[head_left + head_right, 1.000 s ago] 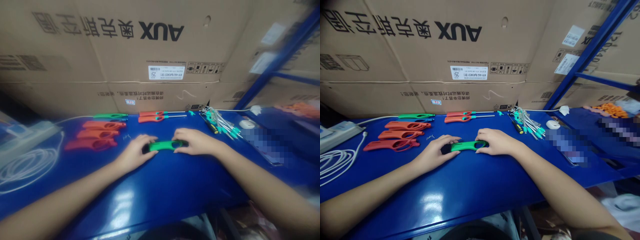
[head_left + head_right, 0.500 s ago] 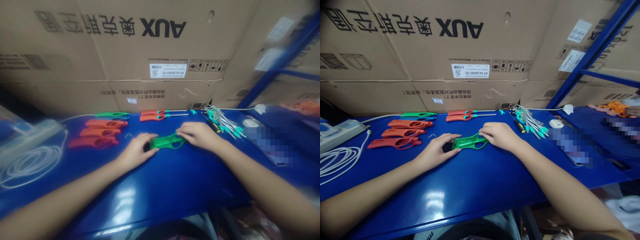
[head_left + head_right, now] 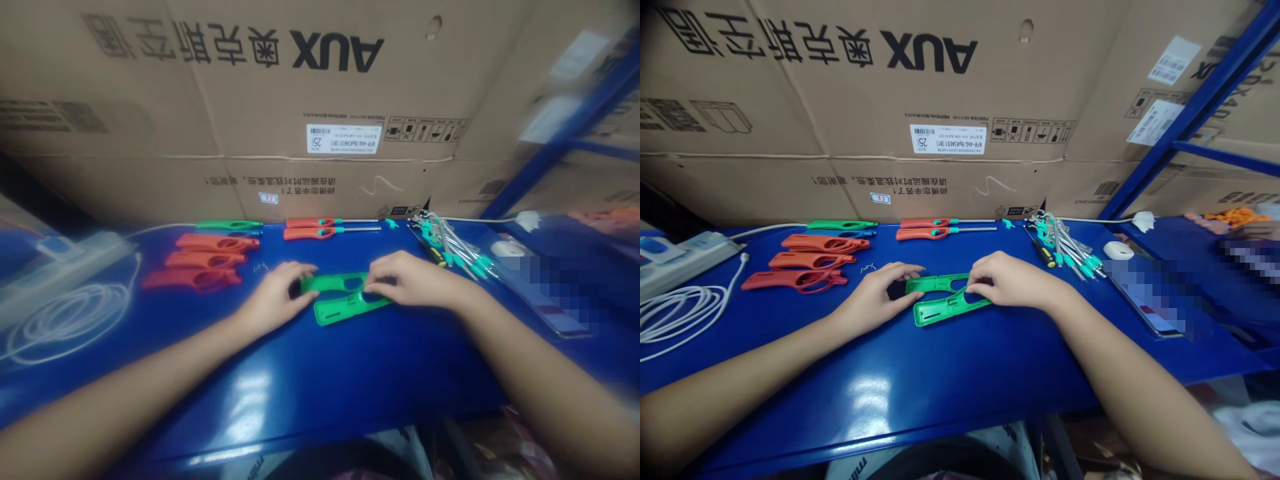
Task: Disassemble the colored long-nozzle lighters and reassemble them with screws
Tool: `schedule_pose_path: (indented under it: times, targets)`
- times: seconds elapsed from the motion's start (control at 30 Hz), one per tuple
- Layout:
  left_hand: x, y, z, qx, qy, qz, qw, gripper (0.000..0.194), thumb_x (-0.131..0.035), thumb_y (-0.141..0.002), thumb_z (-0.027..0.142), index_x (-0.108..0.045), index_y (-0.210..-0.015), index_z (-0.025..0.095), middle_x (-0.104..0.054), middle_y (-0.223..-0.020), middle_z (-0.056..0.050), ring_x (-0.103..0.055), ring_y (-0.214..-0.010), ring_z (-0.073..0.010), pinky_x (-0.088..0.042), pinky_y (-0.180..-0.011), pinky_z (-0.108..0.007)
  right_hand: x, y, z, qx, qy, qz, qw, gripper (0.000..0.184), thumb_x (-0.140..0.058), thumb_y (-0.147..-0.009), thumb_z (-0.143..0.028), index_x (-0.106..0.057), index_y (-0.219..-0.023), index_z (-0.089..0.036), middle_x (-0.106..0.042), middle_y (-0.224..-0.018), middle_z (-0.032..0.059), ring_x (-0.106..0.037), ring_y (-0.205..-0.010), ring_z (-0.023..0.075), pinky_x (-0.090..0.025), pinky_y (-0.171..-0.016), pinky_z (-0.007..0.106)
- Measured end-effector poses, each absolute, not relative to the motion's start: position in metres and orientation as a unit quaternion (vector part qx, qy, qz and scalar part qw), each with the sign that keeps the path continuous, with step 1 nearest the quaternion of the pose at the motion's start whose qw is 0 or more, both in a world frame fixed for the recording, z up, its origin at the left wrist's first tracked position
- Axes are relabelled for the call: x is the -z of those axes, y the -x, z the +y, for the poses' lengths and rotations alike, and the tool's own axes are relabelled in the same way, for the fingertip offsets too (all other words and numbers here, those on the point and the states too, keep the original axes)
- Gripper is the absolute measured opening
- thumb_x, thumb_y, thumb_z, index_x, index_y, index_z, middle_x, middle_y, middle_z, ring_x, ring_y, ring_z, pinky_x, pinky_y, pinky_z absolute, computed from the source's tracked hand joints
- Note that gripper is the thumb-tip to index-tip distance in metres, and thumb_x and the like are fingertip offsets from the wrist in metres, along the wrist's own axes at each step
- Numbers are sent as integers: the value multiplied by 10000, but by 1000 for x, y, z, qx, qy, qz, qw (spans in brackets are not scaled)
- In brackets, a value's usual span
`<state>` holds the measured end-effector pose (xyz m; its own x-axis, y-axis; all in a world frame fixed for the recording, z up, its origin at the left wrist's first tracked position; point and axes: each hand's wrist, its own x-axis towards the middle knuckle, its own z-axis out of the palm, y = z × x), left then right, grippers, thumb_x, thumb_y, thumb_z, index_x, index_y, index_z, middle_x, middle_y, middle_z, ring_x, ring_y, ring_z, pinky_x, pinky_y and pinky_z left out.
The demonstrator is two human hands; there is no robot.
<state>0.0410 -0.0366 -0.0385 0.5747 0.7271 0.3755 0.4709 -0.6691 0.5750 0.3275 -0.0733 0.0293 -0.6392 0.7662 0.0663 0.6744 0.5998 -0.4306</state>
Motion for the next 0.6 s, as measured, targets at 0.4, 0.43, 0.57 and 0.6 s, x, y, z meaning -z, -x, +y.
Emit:
schedule_pose_path:
  times: [0.4, 0.43, 0.57, 0.6]
  targets:
    - [39, -43, -37, -307, -863, 345, 204, 355, -704, -871, 292, -656, -1208, 191, -715, -1084, -76, -646, -1002, -240, -533, -922, -433, -10, -312, -72, -135, 461, -874, 77, 207, -707, -877, -291, -604, -732, -185, -631, -726, 3, -510, -632, 123, -301, -564, 247]
    - [39, -43, -37, -308, -863, 345, 204, 355, -704, -869, 289, -657, -1207, 191, -715, -1082, -75, -647, -999, -239, -534, -922, -431, -10, -312, -71, -136, 462, -873, 75, 221, -706, -878, -300, -593, -726, -187, -628, -721, 2, -507, -628, 123, -297, -561, 246]
    - [38, -43, -38, -315, -857, 346, 214, 360, -699, -852, 254, -657, -1202, 179, -708, -1073, -76, -654, -972, -226, -541, -909, -414, -10, -315, -71, -141, 459, -874, 68, 225, -676, -906, -327, -593, -745, -193, -646, -731, 2, -515, -627, 122, -285, -562, 245]
    - [38, -43, -39, -317, -857, 344, 215, 357, -693, -849, 246, -658, -1197, 176, -705, -1072, -78, -655, -965, -224, -544, -902, -409, -10, -315, -70, -142, 458, -875, 66, 224, -668, -912, -335, -596, -752, -195, -650, -729, 0, -517, -625, 122, -284, -563, 245]
